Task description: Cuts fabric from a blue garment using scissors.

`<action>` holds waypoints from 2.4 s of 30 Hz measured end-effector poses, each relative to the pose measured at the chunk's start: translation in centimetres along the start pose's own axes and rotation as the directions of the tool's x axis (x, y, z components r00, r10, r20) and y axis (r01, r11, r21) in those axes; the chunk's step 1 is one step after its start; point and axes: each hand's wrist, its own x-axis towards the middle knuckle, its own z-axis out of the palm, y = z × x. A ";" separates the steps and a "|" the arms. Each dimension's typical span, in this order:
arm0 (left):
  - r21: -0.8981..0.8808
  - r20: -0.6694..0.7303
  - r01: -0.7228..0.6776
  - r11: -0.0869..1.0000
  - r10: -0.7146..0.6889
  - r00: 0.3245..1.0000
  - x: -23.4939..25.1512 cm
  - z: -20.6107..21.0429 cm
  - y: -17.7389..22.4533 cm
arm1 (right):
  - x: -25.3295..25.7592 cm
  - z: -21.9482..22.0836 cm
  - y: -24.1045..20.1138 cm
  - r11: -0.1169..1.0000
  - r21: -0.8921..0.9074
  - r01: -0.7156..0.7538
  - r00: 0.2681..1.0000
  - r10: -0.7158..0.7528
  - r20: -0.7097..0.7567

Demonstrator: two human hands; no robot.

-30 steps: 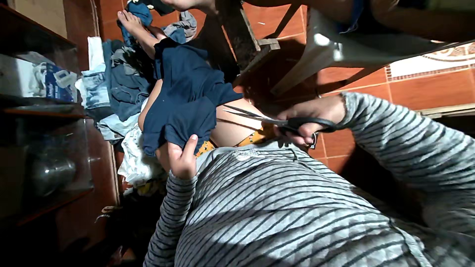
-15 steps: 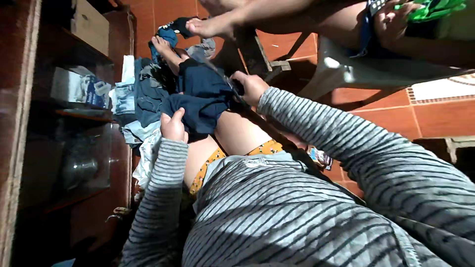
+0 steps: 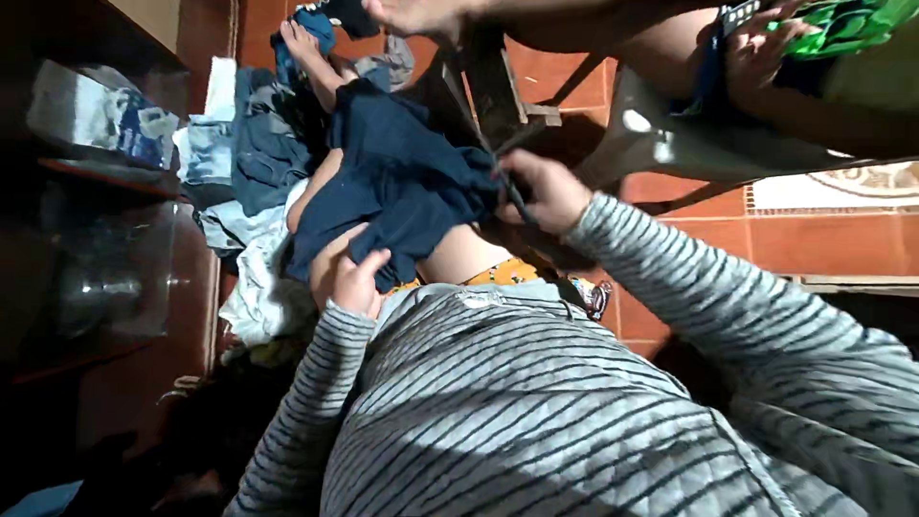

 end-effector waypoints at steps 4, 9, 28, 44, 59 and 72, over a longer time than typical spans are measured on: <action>0.011 0.135 0.033 0.999 -0.034 0.990 -1.2 -2.1 -3.7 | -5.6 0.6 2.8 0.968 0.200 -0.154 0.967 0.106 0.232; -0.022 0.146 0.072 0.997 -0.068 0.987 -1.5 -1.5 -3.6 | -10.3 -2.0 2.2 0.708 0.542 -0.453 0.774 0.011 0.633; 0.594 0.698 -0.798 0.101 0.428 0.574 2.9 2.8 -2.8 | -9.5 0.4 -2.2 0.575 0.541 -0.614 0.715 0.115 0.690; 0.357 0.614 -0.932 -0.062 0.768 0.184 2.3 3.6 -3.7 | -8.9 0.8 -2.7 0.612 0.624 -0.486 0.782 -0.015 0.623; 0.317 0.570 -0.947 -0.053 0.809 0.145 2.0 3.2 -3.8 | -8.1 0.6 -1.0 0.636 0.608 -0.475 0.740 -0.086 0.667; 0.329 0.561 -0.943 -0.057 0.814 0.147 2.0 2.8 -3.9 | -8.3 0.4 -0.8 0.631 0.620 -0.467 0.761 -0.072 0.645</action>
